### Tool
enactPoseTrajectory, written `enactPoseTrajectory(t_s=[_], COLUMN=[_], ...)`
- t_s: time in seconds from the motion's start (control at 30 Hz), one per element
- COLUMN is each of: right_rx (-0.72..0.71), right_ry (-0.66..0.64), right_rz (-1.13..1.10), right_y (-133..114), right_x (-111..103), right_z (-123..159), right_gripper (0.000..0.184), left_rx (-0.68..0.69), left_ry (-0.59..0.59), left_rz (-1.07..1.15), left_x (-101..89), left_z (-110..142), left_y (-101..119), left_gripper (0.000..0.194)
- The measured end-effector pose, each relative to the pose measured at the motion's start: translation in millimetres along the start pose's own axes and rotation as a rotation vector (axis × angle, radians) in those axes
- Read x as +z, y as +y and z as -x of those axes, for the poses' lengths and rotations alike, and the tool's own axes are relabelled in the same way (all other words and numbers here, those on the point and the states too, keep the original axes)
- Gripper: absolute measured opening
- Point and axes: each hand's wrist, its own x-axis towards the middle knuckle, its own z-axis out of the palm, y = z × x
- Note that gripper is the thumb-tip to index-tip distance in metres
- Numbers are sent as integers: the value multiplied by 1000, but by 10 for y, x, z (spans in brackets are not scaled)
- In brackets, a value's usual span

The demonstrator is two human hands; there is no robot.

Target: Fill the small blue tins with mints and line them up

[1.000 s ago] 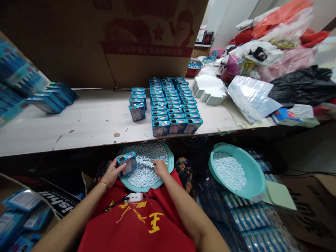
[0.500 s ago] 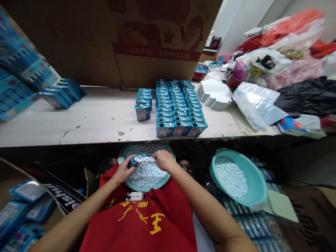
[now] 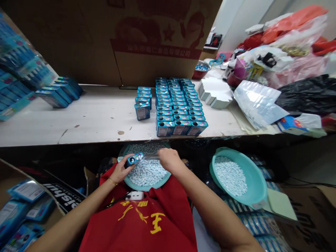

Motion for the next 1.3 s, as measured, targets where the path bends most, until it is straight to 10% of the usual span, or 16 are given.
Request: enactPoseTrajectory(t_s=[0.13,0.27,0.47,0.73,1.0,1.17,1.3], right_rx=[168,170,126,-7,-36,-140,-96], right_ry=[-52,-40,-21,71,-21,44,42], right_rz=[-84,-248,-402,-706,-87,10,2], right_y=[267,-74,-323,74,-447,-705,-415], right_x=[658,1223,1437,848,-89,-253,-151], right_z=[-28,-266,-547,-229,-98,-78,-36], right_gripper=[34,35,37,33,30,29,29], left_rx=[-100,-149,-167,-122,-6,28,19], left_ry=[18,47,126,123,60,59,72], left_rz=[58,64,18,4,-54,-54,-23], left_x=[-49,-64,-201,-158,55,51,10], left_z=[25,47,92,76,38,47,59], left_y=[-16,-12,-11,31,11,6,-6], left_gripper=[42,43,46,42,40,38,38])
